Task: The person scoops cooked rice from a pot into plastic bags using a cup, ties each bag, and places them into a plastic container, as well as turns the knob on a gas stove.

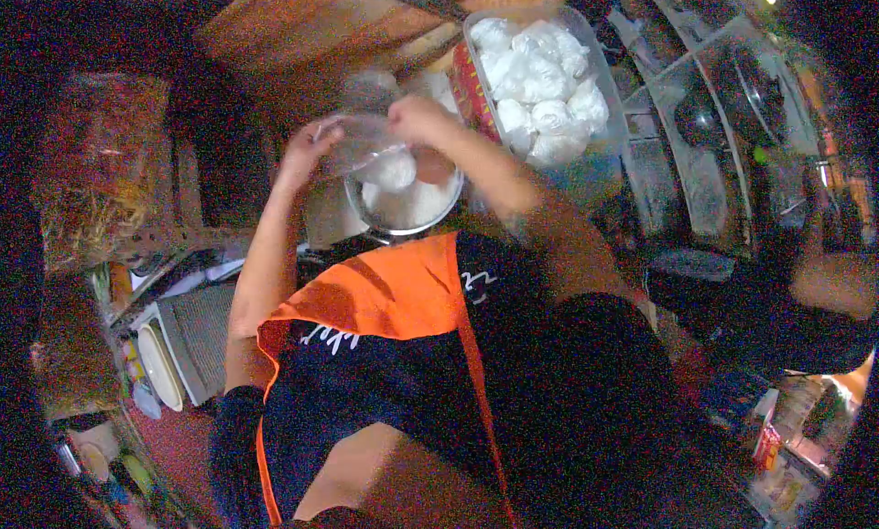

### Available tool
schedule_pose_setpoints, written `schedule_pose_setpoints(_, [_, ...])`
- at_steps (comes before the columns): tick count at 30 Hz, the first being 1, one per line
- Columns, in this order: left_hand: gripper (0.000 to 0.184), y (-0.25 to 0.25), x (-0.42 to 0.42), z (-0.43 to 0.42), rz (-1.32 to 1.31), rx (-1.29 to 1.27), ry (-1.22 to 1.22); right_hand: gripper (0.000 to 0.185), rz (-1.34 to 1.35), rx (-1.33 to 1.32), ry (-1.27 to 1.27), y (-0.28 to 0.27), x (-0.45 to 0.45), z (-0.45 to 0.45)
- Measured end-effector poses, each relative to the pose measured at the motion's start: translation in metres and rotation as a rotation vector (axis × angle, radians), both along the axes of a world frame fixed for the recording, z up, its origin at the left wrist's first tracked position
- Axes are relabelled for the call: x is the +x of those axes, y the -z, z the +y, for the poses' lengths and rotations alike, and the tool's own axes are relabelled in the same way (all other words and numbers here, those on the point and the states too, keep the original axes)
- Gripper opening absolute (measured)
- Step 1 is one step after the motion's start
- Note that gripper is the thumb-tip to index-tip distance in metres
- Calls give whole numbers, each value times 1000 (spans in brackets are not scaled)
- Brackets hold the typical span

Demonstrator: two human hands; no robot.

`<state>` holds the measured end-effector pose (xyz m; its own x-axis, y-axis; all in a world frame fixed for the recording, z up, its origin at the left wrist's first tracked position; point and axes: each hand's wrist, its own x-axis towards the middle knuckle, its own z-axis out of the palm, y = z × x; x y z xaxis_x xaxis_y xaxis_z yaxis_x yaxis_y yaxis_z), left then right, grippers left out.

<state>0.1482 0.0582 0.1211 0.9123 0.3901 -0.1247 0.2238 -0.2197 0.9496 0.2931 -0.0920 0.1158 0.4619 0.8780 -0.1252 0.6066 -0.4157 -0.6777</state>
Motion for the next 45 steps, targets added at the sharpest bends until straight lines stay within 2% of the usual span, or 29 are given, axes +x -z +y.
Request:
schedule_pose_setpoints(1, [35, -2, -1, -1, -14, 8, 5, 14, 138, -49, 77, -23, 7, -4])
schedule_pose_setpoints(3, [45, -10, -10, -11, 6, 609, 200, 11, 240, 36, 118, -53, 22, -8])
schedule_pose_setpoints(4, [38, -20, -5, -16, 222, 684, 270, 8, 353, 117, 154, -61, 26, -11])
schedule_pose_setpoints(5, [38, -23, 0, -19, 207, 690, 270, 8, 338, 122, 158, -66, 28, -14])
schedule_pose_setpoints(8, [29, -34, 19, -17, 212, 767, 175, 20, 740, 638, 192, -62, 39, -21])
schedule_pose_setpoints(9, [26, -38, 26, -13, 145, 548, 93, 20, 728, 647, 196, -44, 42, -25])
schedule_pose_setpoints(10, [24, -41, 31, -12, 80, 327, 14, 30, 785, 853, 267, -20, 44, -30])
schedule_pose_setpoints(11, [24, -47, 34, -15, 65, 333, 20, 39, 836, 1062, 331, 0, 47, -33])
schedule_pose_setpoints(13, [20, -63, 40, -29, -150, 309, 78, 66, 128, 602, 209, 32, 26, -44])
schedule_pose_setpoints(15, [18, -74, 52, -42, 4, 276, 126, 85, -60, 450, -101, 37, 4, -34])
schedule_pose_setpoints(17, [18, -78, 58, -59, -155, 471, 324, 58, 288, 524, -3, 100, 1, 13])
schedule_pose_setpoints(19, [17, -79, 54, -66, -266, 235, 221, 45, 594, 773, 11, 106, 10, 54])
schedule_pose_setpoints(21, [36, -89, 47, -61, -562, 411, 144, 29, 261, 949, 26, 93, 19, 81])
schedule_pose_setpoints(22, [51, -86, 42, -61, -756, 345, 28, 21, 87, 1014, 30, 88, 24, 87])
schedule_pose_setpoints(23, [64, -68, 40, -55, -809, 111, 58, 20, -79, 867, 89, 66, 17, 76])
schedule_pose_setpoints(26, [60, 14, 24, -35, -430, 1028, 223, 17, -479, 353, 157, -19, -23, 21])
schedule_pose_setpoints(27, [60, 4, 25, -42, -441, 1025, 230, 16, -575, 302, 119, -44, -32, 12])
schedule_pose_setpoints(28, [55, -13, 22, -50, -302, 677, 258, 17, -644, 397, 45, -57, -32, 8])
schedule_pose_setpoints(31, [47, -16, 25, -55, -97, 282, 249, 17, -851, 678, -192, -98, -39, 4])
schedule_pose_setpoints(33, [42, 2, 34, -56, 26, 181, 168, 18, -743, 52, -222, -125, -54, 12])
schedule_pose_setpoints(34, [41, 0, 44, -60, 169, 384, 290, 16, -785, 143, -238, -131, -55, 14])
schedule_pose_setpoints(36, [40, -22, 37, -83, -37, 154, 297, 17, -681, 32, -175, -143, -55, 20])
schedule_pose_setpoints(37, [36, -12, 36, -79, 87, -143, 247, 21, -448, 382, -42, -140, -48, 18])
schedule_pose_setpoints(38, [31, -17, 28, -77, 198, -419, 210, 27, -450, 558, 18, -144, -45, 19])
schedule_pose_setpoints(39, [25, -3, 24, -66, 93, -522, 256, 31, -624, 769, 18, -148, -48, 18])
schedule_pose_setpoints(41, [21, 25, 23, -52, -70, -621, 223, 27, -775, 837, -270, -141, -59, 13])
schedule_pose_setpoints(42, [23, 26, 14, -44, -112, -698, 218, 26, -850, 647, -500, -133, -71, 11])
schedule_pose_setpoints(43, [24, -13, -17, -51, -335, -577, 267, 31, -976, 673, -702, -118, -74, 13])
schedule_pose_setpoints(45, [25, 28, -9, -31, -324, -311, 393, 39, -973, 563, -755, -86, -70, 21])
